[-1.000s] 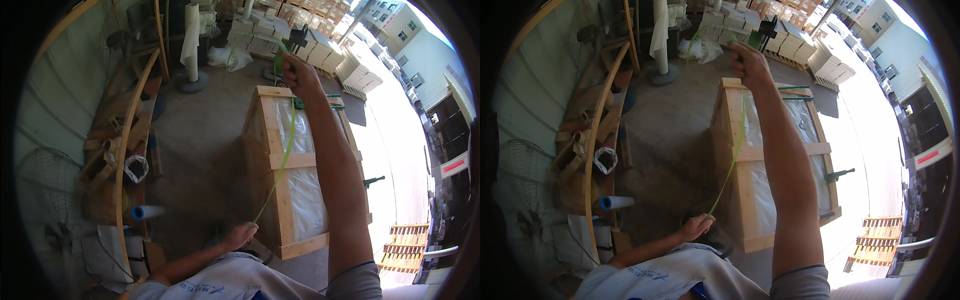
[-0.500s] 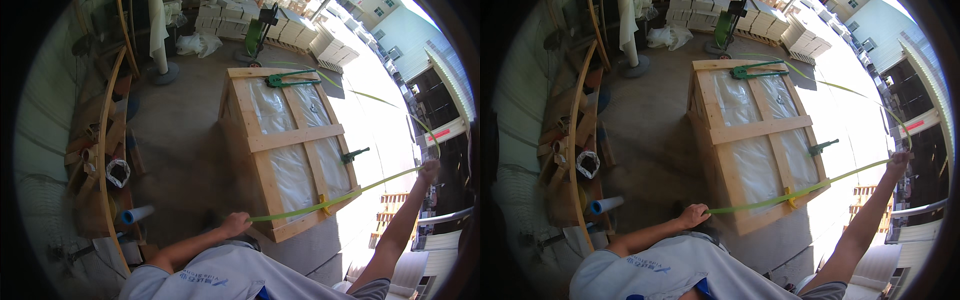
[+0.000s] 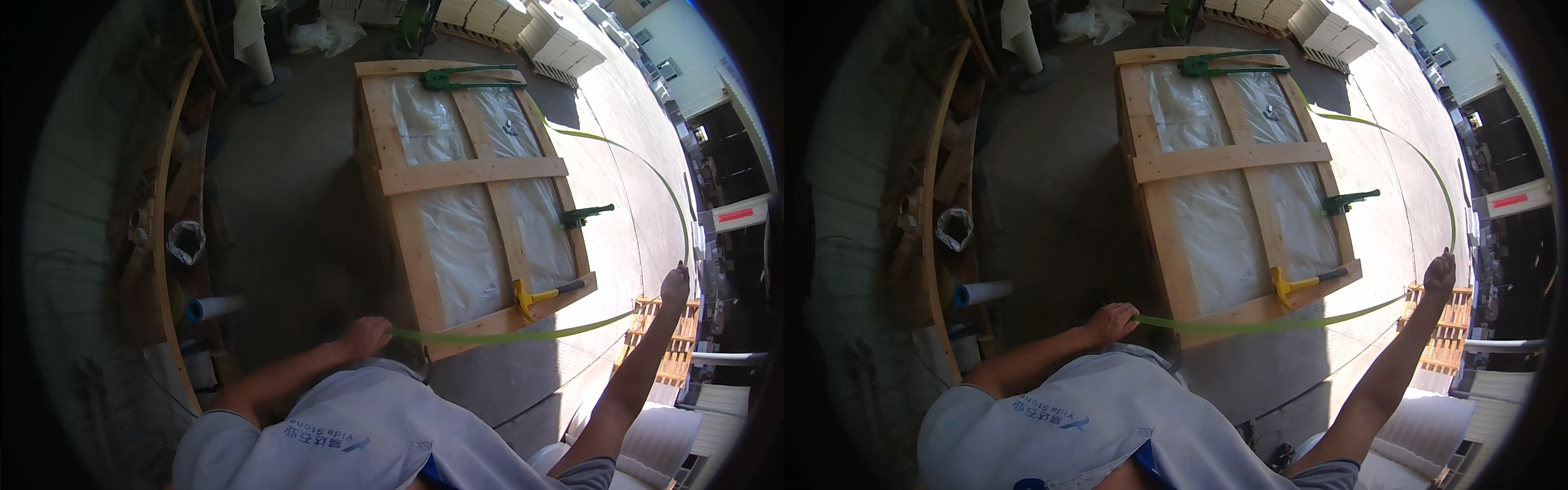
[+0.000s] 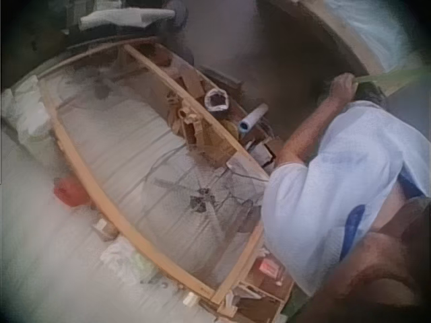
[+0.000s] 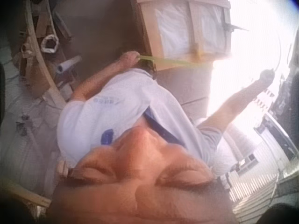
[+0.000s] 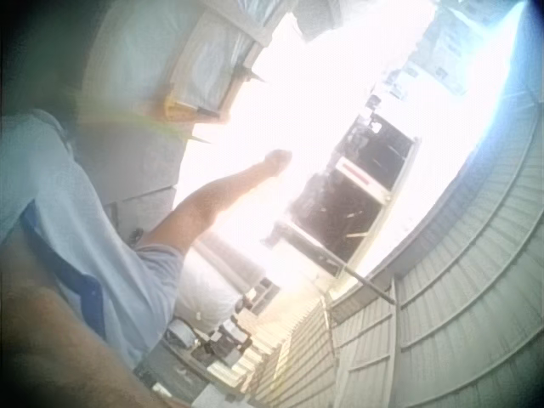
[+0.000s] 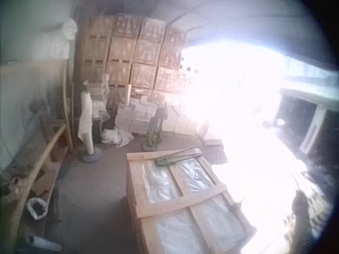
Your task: The person wraps a green plastic strap around a wooden crate, threads it through a tensioner, and tightens it with a ratchet handle. They repeat this process on multiple sides of the crate, securing the straps in place.
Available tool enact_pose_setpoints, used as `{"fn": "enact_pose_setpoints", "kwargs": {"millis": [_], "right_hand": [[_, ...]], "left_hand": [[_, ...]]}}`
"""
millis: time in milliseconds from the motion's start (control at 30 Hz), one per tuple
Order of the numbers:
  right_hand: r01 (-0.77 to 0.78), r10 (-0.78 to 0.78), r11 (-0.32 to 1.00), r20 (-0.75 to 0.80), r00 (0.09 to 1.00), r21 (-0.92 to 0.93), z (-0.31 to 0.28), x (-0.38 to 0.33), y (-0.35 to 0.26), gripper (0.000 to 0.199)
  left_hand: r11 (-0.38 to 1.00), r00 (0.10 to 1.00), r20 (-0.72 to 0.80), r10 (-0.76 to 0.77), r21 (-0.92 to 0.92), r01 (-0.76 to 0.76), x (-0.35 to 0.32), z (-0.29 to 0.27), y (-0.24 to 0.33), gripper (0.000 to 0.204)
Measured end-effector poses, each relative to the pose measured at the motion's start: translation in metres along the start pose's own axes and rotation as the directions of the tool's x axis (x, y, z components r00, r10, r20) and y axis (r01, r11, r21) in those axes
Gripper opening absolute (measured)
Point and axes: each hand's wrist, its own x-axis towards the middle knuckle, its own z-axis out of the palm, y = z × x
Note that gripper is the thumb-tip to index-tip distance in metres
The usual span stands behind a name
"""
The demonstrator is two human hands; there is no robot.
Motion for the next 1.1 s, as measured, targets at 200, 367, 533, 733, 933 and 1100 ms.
{"fn": "enact_pose_setpoints", "kwargs": {"millis": [200,367,533,733,933,1100], "right_hand": [[-0.135,0.096,0.98,0.245,0.965,0.147,-0.037,0.035,0.054,0.076],[-0.156,0.156,0.988,-0.219,0.963,0.019,-0.118,-0.028,0.22,0.062],[-0.564,0.6,0.729,-0.034,0.799,-0.387,-0.099,-0.19,0.383,0.045],[-0.218,0.539,0.709,0.316,0.781,-0.67,0.013,-0.238,0.416,0.045],[0.063,0.504,0.223,0.17,0.847,-0.973,0.067,-0.214,0.434,0.033],[0.095,0.326,0.375,0.227,0.918,-0.922,0.107,-0.207,0.459,0.034]], "left_hand": [[0.99,0.99,-0.126,0.06,0.134,-0.043,0.031,0.047,0.087,0.019],[0.978,0.951,-0.271,0.15,0.179,-0.103,0.079,0.081,0.143,0.019],[0.971,0.896,-0.429,0.119,0.24,-0.014,0.125,0.086,0.149,0.018],[0.978,0.905,-0.424,0.037,0.203,0.055,0.147,0.093,0.139,0.017],[0.942,0.821,-0.562,-0.099,0.212,0.259,0.136,0.103,0.09,0.013],[0.745,0.54,-0.671,-0.508,-0.027,0.667,0.084,0.092,-0.049,0.012]]}}
